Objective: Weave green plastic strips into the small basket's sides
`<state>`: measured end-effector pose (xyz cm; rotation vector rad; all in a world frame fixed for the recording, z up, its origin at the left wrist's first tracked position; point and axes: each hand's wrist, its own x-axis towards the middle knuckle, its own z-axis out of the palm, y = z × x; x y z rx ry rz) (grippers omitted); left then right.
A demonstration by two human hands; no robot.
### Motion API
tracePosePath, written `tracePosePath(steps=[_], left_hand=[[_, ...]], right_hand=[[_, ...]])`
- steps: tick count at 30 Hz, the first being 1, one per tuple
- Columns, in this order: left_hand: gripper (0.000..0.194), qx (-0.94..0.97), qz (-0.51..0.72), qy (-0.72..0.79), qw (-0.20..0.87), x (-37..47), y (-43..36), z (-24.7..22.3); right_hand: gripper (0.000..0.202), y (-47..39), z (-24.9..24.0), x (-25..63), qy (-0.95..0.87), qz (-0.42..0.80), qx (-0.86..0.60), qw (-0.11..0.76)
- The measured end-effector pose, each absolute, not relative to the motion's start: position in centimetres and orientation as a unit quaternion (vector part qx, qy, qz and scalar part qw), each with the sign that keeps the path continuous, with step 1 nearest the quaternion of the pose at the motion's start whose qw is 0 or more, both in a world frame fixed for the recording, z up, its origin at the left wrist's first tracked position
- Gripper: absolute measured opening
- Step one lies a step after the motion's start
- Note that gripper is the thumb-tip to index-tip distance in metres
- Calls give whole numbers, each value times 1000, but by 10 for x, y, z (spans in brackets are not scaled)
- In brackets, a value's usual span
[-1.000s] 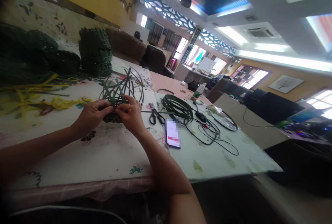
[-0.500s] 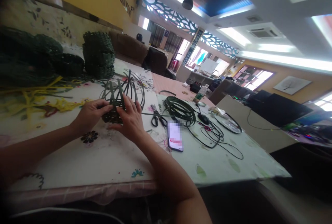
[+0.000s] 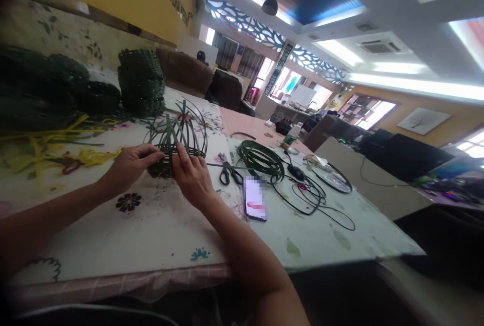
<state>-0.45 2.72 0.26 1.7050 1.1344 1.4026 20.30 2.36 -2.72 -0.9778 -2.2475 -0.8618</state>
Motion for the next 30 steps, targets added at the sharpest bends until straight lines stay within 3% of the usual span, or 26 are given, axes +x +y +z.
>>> tracePosePath(steps=[3, 8, 12, 18, 30], left_hand=[[35, 714, 511, 416, 239, -10, 34, -2], [53, 834, 439, 332, -29, -24, 49, -9], [60, 859, 394, 301, -131, -29, 55, -11], [43, 851, 404, 302, -145, -26, 47, -9], [39, 850, 415, 317, -71, -25, 50, -17]], right_hand=[[43, 24, -20, 209, -838, -308, -359, 273], [47, 25, -12, 218, -836, -284, -360, 303], [49, 27, -10, 223, -833, -258, -374, 315], [50, 26, -10, 224, -832, -238, -382, 323], [41, 24, -13, 219, -827, -251, -399, 305]])
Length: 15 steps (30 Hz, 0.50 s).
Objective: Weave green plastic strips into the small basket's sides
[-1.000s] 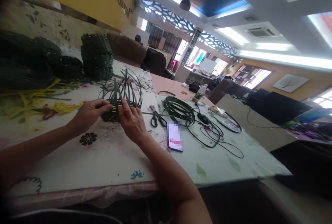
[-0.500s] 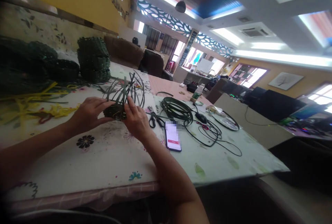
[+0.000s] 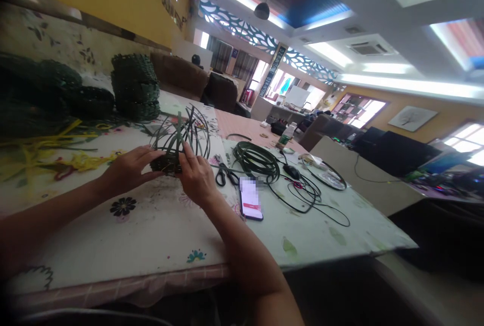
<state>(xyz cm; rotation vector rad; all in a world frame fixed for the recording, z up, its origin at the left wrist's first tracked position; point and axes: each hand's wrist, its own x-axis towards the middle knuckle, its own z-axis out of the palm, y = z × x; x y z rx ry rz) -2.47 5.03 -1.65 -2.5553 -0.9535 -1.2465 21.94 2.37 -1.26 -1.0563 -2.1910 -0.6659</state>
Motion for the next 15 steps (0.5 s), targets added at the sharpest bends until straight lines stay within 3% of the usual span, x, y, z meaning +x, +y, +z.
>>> tracePosePath(steps=[5, 8, 15], left_hand=[[49, -817, -463, -330, 93, -22, 41, -10], [37, -768, -508, -364, 140, -17, 28, -2], [34, -812, -470, -340, 62, -1, 14, -8]], right_hand=[[40, 25, -15, 220, -828, -282, -387, 291], [41, 24, -16, 220, -830, -285, -387, 282], [44, 15, -19, 208, -841, -290, -376, 259]])
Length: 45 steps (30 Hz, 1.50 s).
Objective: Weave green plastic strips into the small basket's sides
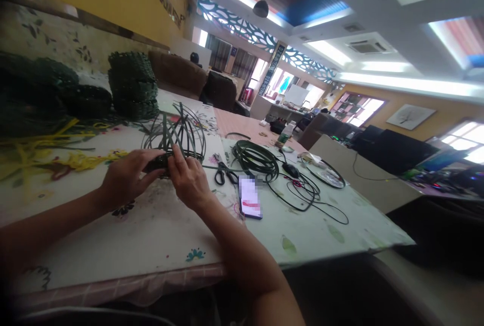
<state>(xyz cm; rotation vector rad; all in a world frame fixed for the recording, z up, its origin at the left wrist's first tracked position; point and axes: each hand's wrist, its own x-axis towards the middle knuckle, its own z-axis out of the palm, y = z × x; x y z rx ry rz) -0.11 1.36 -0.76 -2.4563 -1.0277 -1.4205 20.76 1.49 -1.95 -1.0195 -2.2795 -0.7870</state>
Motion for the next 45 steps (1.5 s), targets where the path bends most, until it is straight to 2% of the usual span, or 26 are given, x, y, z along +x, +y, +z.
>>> tracePosePath(steps=[7, 11, 15, 18, 21, 25, 31, 38, 45], left_hand=[[53, -820, -424, -382, -40, -3, 19, -12], [59, -799, -421, -425, -67, -6, 19, -5], [46, -782, -444, -431, -72, -6, 18, -3], [31, -784, -458, -411, -80, -5, 18, -2], [26, -792, -463, -388, -89, -5, 17, 0], [26, -801, -462, -371, -84, -5, 17, 5], [27, -817, -445, -361, -65, -4, 16, 5], [32, -827, -430, -360, -47, -6, 18, 2], [35, -836, -420, -353, -17, -7, 21, -1]], right_hand=[[46, 11, -24, 198, -858, -254, -367, 256], [41, 10, -16, 204, -854, -178, -355, 336], [27, 12, -8, 213, -792, -63, -382, 473], [17, 15, -4, 216, -767, -21, -387, 511], [12, 16, -5, 217, -798, -55, -367, 476], [14, 17, -9, 214, -814, -100, -369, 437], [23, 18, -12, 211, -805, -160, -374, 432], [19, 16, -9, 215, -763, -227, -438, 418], [27, 15, -8, 214, -753, -285, -407, 431]])
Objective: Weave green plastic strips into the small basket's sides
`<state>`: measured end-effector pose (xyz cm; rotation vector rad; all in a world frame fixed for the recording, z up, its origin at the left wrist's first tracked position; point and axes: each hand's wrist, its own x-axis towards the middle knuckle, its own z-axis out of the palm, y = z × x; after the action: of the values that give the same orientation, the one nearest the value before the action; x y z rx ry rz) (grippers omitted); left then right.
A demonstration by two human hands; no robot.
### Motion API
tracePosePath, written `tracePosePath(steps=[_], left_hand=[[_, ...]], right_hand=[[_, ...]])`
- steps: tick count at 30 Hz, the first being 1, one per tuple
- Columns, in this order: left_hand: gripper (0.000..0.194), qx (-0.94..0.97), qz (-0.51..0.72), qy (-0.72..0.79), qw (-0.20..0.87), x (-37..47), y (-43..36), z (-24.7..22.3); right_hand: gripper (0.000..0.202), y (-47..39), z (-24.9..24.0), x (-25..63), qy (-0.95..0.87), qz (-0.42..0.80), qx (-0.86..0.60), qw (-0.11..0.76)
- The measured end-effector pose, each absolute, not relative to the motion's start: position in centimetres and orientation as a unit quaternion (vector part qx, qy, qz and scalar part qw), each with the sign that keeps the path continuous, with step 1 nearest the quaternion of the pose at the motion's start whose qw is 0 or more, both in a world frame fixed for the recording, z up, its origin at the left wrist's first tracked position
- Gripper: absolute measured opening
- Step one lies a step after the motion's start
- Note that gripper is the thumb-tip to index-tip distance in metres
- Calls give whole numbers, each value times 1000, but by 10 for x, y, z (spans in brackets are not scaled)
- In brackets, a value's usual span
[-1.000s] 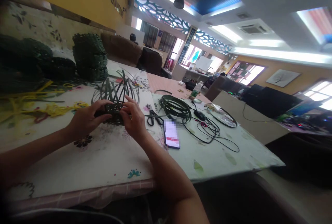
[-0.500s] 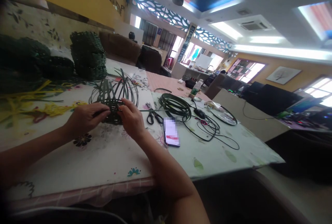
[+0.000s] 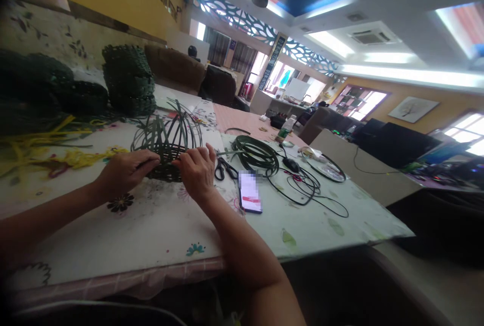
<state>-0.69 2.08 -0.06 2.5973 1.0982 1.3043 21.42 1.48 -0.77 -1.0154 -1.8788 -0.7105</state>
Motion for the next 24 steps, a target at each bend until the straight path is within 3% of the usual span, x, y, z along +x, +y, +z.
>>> tracePosePath(steps=[9, 24], left_hand=[[34, 845, 420, 330, -21, -10, 26, -7], [35, 856, 373, 342, 106, -23, 33, 4]], right_hand=[[23, 18, -7, 217, -770, -267, -415, 404], [21, 24, -11, 219, -757, -281, -381, 450]])
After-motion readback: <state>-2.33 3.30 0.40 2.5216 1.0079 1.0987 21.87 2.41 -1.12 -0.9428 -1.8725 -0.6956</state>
